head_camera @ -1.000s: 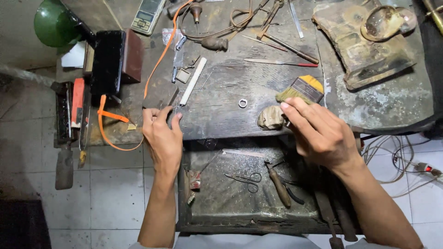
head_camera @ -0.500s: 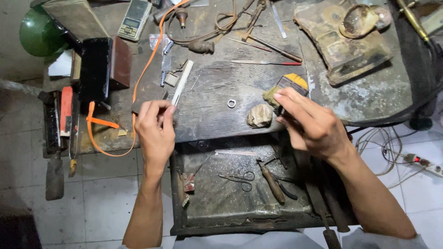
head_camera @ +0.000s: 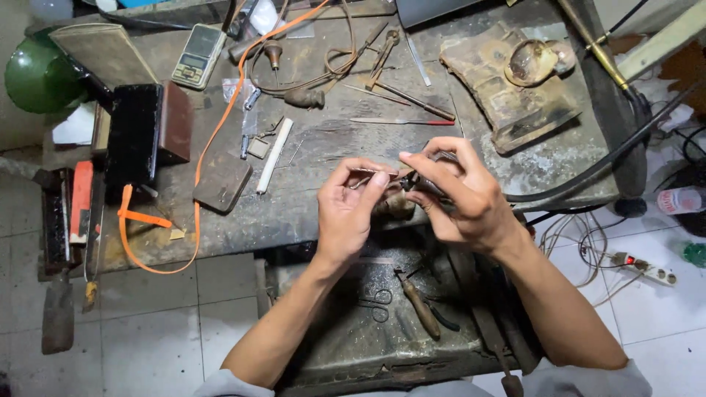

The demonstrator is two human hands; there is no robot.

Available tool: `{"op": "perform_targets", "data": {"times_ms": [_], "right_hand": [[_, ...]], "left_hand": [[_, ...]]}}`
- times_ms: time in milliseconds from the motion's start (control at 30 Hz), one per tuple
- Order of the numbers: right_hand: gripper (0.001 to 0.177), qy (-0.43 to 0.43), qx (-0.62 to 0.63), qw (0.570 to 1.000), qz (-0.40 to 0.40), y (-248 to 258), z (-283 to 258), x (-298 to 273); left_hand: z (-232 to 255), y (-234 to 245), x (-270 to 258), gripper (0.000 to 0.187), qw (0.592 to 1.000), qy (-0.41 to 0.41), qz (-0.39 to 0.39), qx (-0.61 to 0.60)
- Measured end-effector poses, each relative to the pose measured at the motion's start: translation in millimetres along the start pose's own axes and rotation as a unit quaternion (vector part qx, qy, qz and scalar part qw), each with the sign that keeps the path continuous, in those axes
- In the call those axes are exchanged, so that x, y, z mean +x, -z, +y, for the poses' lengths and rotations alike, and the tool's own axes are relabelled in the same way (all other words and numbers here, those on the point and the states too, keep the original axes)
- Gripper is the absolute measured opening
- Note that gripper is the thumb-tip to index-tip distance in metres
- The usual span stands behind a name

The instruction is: Shaping and refining a small metal jewelry component using a rotary tool, a brush, and a hand file at a jeweler's workbench.

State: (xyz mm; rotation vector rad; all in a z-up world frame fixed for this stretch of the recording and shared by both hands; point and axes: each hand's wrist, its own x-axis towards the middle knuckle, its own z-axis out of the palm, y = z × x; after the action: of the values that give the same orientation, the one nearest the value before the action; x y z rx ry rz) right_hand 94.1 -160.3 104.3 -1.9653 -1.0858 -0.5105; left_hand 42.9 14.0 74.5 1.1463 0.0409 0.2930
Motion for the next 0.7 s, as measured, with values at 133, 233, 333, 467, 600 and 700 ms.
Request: {"op": "perform_targets", "data": {"times_ms": [133,233,333,467,600,700], "right_hand": [[0.031,-0.006,0.032,0.999,0.004,-4.0,3.0,1.2],[0.030,0.009,0.053,0.998,0.024,-14.1,10.3,-1.5],[0.030,0.028,0.009,0.999,0.033,-14.9,10.6,4.9],[0.031,0.060,-0.022,0.997,0.031,-11.6,6.3,15.0],[0.014,0.054,-0.017,0.998,0.041,-12.1,-1.4,24.0],[0.012,0.055,-0.017,0.998,0.035,-10.9,-8.9,27.3]], "left_hand": [[-16.1,-3.3,-7.4,0.014,0.989,0.071,0.030,-0.129],[-17.3,-10.8,-12.1,0.011,0.977,0.089,0.054,-0.186],[-9.9,-17.5,-10.9,0.007,0.980,0.062,0.091,-0.165],[-20.2,-15.7,-9.0,0.009,0.982,0.018,0.111,-0.151],[-37.3,-9.8,-8.4,0.013,0.983,-0.005,0.120,-0.142],[-43.3,-6.8,-7.2,0.011,0.981,-0.005,0.129,-0.145]]}}
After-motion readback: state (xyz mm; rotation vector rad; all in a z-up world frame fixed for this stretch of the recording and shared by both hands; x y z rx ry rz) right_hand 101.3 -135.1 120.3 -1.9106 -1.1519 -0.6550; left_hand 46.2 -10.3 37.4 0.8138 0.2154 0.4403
